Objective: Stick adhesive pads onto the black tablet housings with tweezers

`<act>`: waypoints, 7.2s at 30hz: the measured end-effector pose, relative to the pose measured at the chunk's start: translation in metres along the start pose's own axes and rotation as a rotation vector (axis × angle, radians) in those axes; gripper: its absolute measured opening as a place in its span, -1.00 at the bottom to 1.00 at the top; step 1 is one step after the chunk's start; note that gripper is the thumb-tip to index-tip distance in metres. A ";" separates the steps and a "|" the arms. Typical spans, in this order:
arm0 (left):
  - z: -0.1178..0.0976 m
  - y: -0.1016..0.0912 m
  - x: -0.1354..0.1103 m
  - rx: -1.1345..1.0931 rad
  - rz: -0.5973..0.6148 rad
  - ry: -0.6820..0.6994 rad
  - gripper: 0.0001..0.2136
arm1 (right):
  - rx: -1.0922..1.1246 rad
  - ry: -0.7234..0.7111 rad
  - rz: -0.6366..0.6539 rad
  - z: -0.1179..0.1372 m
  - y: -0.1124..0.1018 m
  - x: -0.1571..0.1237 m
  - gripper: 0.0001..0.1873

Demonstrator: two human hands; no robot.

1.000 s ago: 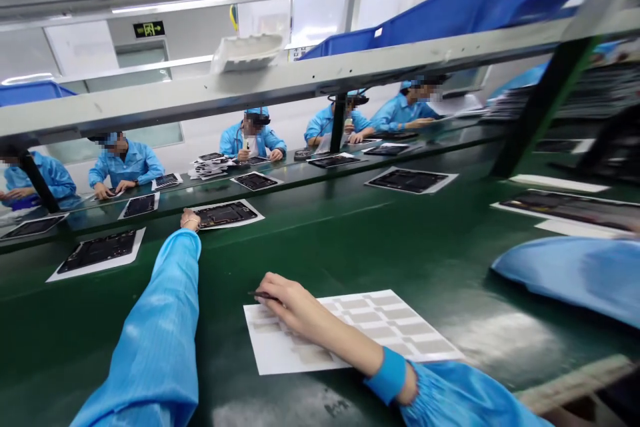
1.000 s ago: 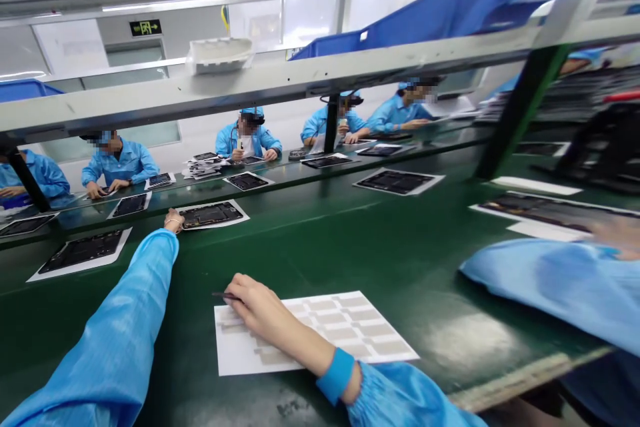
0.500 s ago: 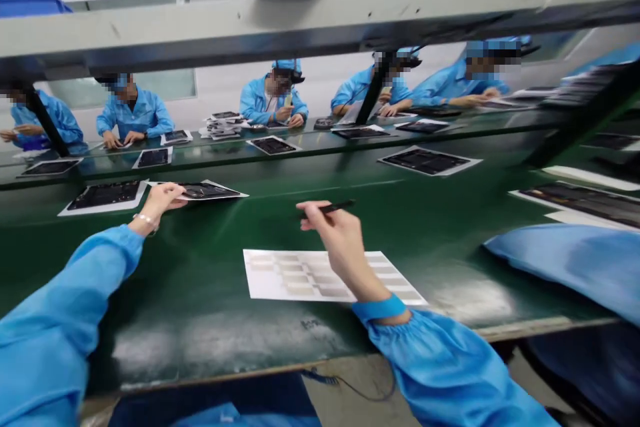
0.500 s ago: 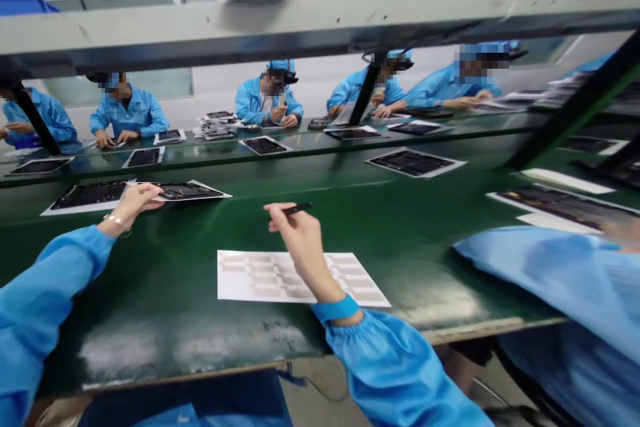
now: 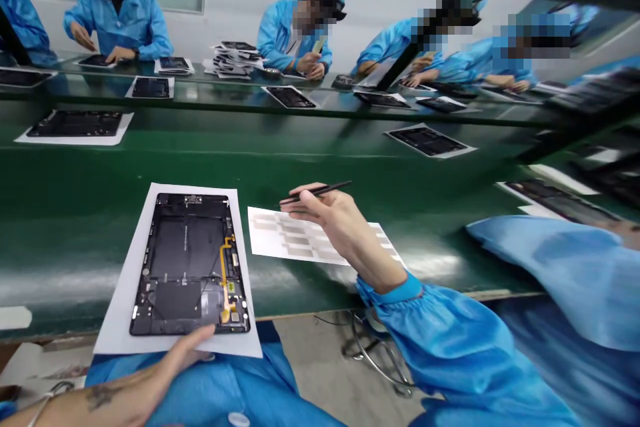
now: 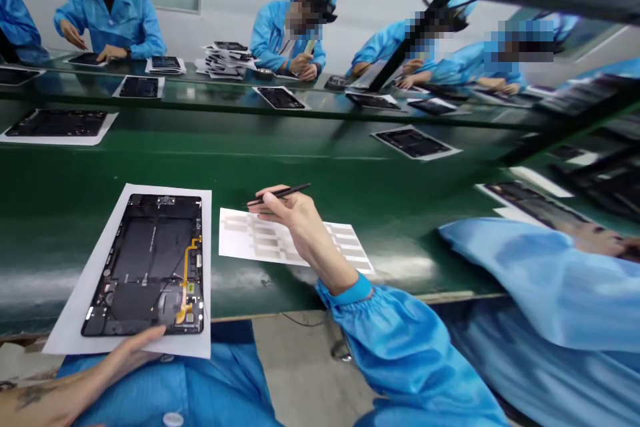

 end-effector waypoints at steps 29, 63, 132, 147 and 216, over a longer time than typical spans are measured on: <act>-0.024 -0.118 0.200 1.024 -0.371 0.745 -0.64 | -0.290 0.239 0.081 -0.012 0.015 0.002 -0.52; 0.049 -0.191 0.146 0.955 -0.611 0.283 -0.78 | -0.186 -0.008 0.120 -0.009 0.094 0.043 -0.55; 0.048 -0.183 0.144 0.957 -0.594 0.492 -0.75 | -0.400 0.016 0.190 -0.038 0.109 0.057 -0.50; 0.051 -0.181 0.145 1.003 -0.628 0.512 -0.77 | -0.467 -0.159 0.217 -0.034 0.126 0.039 -0.60; 0.044 -0.175 0.143 1.250 -0.524 0.428 -0.66 | -0.441 -0.105 0.094 -0.032 0.080 0.039 -0.53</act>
Point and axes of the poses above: each hand's wrist, its own x-axis towards the middle knuckle, its own y-axis out of the palm, z = x × y, the point moved 6 cm from there along x, towards the middle knuckle, and after that the axes turned 13 degrees about x, right-handed, at the moved point
